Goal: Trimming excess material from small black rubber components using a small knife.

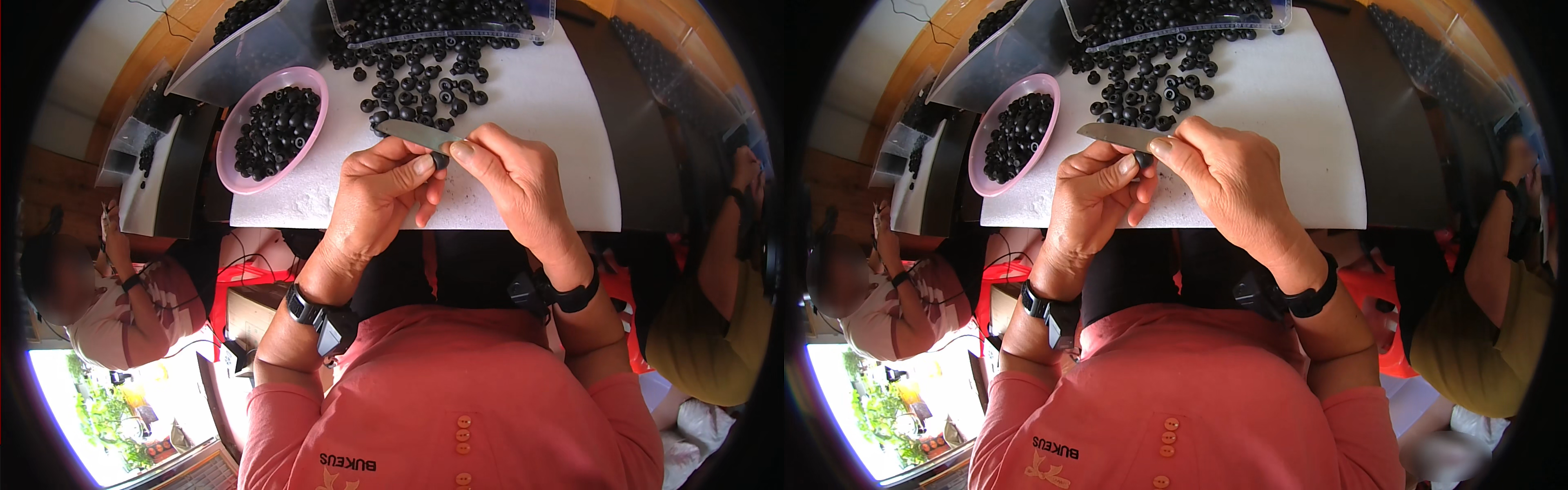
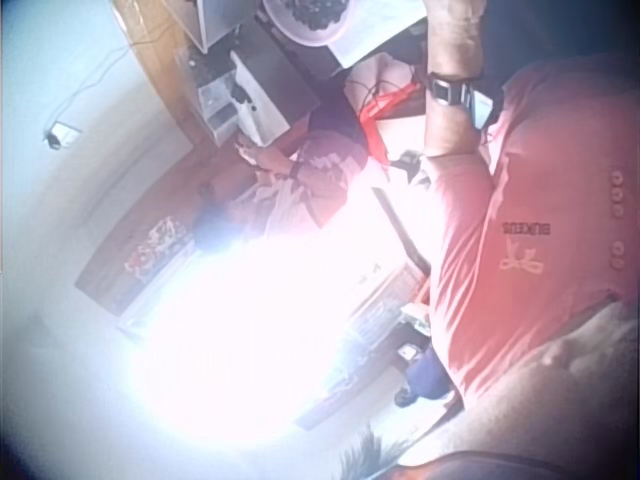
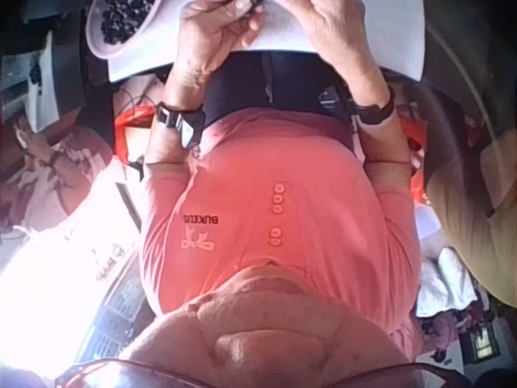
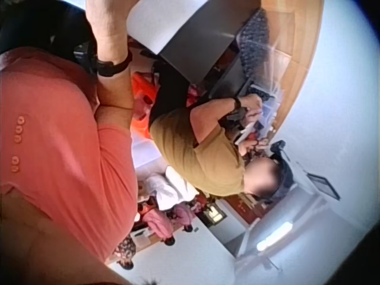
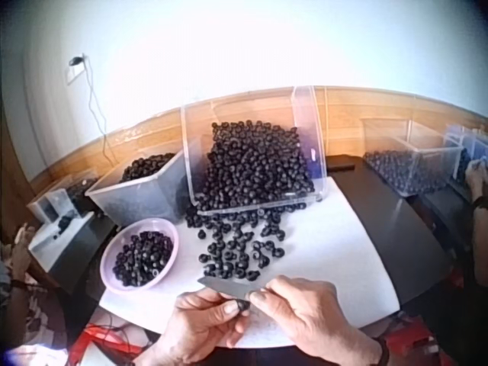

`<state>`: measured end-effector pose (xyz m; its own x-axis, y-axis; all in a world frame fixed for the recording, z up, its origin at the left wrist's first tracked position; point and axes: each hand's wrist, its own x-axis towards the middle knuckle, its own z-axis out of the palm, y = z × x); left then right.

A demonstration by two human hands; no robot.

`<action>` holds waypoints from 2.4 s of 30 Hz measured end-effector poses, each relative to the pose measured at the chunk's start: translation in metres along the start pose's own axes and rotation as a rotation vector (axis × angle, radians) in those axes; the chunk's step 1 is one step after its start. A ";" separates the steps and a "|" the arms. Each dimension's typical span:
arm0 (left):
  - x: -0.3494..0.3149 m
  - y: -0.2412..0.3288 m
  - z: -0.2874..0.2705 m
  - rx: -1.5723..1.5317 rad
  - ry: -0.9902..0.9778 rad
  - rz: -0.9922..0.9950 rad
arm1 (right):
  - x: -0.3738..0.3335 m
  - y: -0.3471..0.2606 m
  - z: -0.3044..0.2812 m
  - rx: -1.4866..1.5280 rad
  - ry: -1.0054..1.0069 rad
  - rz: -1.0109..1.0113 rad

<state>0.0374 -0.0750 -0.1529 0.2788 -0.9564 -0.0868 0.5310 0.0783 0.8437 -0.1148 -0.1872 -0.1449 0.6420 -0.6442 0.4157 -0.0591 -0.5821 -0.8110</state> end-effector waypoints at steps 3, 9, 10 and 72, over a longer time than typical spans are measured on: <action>0.000 0.000 0.000 0.010 0.014 -0.003 | 0.000 0.000 0.000 0.003 -0.001 -0.011; -0.001 0.001 0.002 -0.002 0.013 -0.007 | -0.001 0.003 0.001 0.026 0.014 -0.045; -0.001 0.002 0.002 -0.002 0.013 -0.007 | -0.001 0.003 0.001 0.036 0.013 -0.045; -0.017 0.102 -0.092 1.243 0.536 0.649 | -0.008 0.000 -0.011 0.375 0.040 0.124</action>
<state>0.1605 -0.0243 -0.1142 0.5912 -0.6147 0.5222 -0.7193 -0.1088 0.6862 -0.1281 -0.1879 -0.1440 0.6169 -0.7212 0.3153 0.1543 -0.2819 -0.9469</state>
